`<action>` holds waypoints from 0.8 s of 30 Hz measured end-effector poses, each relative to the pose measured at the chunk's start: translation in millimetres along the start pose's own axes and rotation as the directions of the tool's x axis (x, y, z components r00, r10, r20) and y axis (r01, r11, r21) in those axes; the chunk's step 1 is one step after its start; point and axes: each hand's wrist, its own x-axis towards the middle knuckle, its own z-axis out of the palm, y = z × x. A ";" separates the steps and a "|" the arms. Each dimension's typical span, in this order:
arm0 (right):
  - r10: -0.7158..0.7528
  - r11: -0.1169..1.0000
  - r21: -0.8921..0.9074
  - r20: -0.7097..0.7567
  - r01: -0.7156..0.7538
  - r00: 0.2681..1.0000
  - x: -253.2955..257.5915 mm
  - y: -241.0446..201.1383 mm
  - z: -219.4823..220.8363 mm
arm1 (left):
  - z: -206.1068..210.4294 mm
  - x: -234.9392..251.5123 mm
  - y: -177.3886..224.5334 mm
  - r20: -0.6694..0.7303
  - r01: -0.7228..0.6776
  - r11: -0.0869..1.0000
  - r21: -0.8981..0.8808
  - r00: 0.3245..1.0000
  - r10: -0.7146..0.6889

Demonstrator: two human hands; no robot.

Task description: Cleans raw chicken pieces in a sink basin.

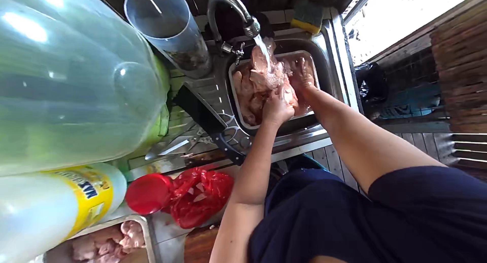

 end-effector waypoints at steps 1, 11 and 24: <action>-0.059 0.997 -0.042 -0.046 0.057 0.997 4.4 1.4 2.4 | 4.6 -0.7 -7.1 -0.047 -0.032 0.999 -0.029 0.998 0.030; -0.188 0.862 0.471 -0.042 0.186 0.981 -30.6 38.9 -42.9 | 32.2 4.0 -38.5 -0.290 -0.256 0.917 -0.307 0.942 0.166; -0.013 0.829 0.532 0.331 -0.175 0.944 -41.0 -4.4 -46.6 | 49.6 -14.0 39.0 -0.270 -0.004 0.997 0.076 0.963 0.024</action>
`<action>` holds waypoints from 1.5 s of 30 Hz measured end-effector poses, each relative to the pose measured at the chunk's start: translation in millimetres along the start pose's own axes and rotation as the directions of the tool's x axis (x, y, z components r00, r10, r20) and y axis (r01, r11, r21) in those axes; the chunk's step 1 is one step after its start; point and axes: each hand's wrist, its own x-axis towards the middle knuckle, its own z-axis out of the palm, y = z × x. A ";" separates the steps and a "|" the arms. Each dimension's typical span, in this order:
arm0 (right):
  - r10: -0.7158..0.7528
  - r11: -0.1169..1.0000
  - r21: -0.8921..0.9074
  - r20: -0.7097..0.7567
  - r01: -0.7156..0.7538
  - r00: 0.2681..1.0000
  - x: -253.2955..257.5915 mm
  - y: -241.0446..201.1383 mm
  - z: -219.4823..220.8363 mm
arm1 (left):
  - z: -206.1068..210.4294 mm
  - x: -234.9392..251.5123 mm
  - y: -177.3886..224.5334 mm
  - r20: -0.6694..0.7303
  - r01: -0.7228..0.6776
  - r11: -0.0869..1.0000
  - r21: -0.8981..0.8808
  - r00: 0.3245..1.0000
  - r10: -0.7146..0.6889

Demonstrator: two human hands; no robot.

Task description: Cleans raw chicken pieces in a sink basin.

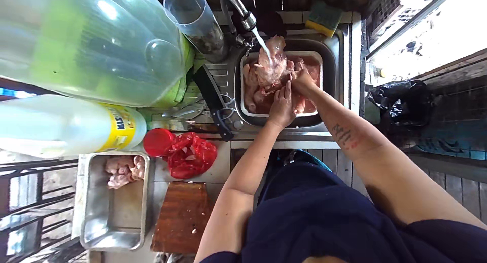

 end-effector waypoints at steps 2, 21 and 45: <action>-0.037 0.998 -0.043 -0.024 0.036 0.999 -3.9 0.7 -5.0 | 0.5 -0.5 0.5 -0.007 -0.026 1.000 0.010 1.000 0.026; -0.547 0.783 -0.123 -0.605 0.610 0.579 -42.2 35.5 -18.8 | -0.8 26.7 -33.2 -0.263 -0.477 0.776 0.412 0.754 0.603; -0.400 0.561 0.577 -0.438 0.593 0.805 -22.0 88.8 19.5 | -63.5 94.2 16.8 0.239 -0.324 0.747 0.581 0.945 0.224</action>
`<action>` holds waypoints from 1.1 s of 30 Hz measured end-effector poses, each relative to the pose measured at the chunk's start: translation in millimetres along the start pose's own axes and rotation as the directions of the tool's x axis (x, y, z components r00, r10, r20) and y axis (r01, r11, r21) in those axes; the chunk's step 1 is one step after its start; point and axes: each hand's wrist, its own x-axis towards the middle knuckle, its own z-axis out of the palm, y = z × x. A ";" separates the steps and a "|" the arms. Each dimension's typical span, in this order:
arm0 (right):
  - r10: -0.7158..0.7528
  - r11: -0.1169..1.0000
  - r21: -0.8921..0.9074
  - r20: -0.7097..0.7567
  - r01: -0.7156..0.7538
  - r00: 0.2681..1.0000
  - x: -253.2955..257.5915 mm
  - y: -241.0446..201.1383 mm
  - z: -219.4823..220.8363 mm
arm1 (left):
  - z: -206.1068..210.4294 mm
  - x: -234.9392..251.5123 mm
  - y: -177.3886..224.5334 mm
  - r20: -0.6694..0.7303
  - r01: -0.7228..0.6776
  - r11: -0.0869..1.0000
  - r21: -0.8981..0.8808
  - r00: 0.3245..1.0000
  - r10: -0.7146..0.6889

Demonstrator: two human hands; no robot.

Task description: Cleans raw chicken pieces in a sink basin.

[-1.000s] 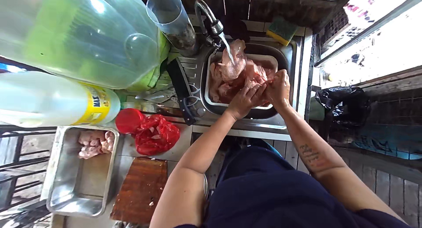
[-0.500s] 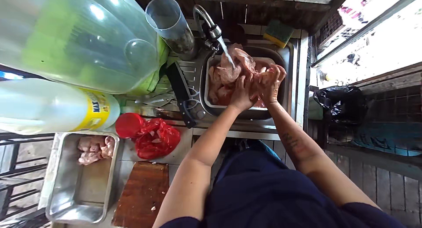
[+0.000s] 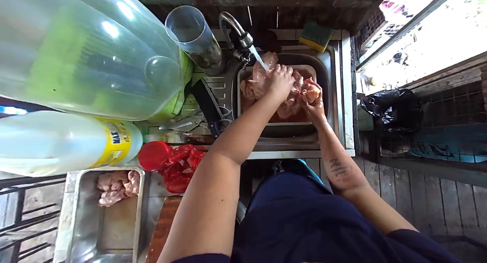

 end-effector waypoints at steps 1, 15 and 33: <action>0.043 0.999 0.029 0.024 -0.043 0.999 -0.4 -2.2 -4.9 | -4.2 2.1 2.5 0.046 0.037 0.999 0.001 0.998 -0.037; -0.076 0.997 -0.024 -0.307 0.072 0.949 -21.8 18.9 13.9 | 4.1 0.7 50.0 0.323 0.265 0.963 0.055 0.908 -0.268; 0.319 0.263 -0.844 -0.380 -0.466 0.868 19.6 -69.0 69.6 | 41.8 -42.3 68.0 0.174 0.445 0.890 -0.097 0.888 -0.425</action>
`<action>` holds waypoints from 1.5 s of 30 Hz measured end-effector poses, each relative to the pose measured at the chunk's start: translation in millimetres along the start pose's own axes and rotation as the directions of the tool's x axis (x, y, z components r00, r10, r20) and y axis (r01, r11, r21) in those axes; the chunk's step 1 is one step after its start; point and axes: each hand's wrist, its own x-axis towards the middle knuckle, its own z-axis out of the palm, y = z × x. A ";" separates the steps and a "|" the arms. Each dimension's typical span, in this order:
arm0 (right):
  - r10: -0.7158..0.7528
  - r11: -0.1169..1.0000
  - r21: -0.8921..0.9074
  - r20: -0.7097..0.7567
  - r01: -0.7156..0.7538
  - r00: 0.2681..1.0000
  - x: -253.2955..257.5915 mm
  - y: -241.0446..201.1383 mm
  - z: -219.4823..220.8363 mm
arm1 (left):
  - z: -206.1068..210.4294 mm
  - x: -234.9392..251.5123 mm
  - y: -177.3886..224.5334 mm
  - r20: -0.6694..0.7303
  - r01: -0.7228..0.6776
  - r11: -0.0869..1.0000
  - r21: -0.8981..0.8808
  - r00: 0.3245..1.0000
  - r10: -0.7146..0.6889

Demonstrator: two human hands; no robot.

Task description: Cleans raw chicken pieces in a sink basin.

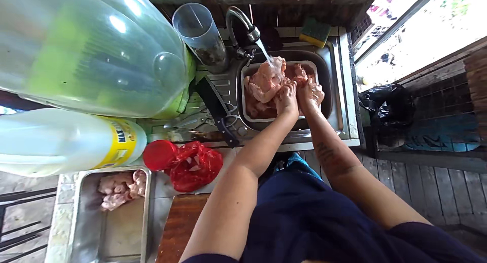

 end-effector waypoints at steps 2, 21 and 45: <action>0.006 1.000 -0.001 -0.006 -0.006 1.000 5.8 0.8 3.4 | -3.7 -3.1 -0.4 0.012 0.018 1.000 -0.022 1.000 -0.018; -0.118 0.987 -0.114 -0.061 0.110 0.991 41.6 -9.7 17.1 | 2.5 -4.9 -8.9 -0.067 0.061 0.973 -0.224 0.995 -0.078; -0.153 0.975 -0.169 -0.052 0.142 0.987 60.8 -12.2 31.3 | 13.5 -7.0 -8.9 -0.080 -0.002 0.986 -0.167 0.997 -0.011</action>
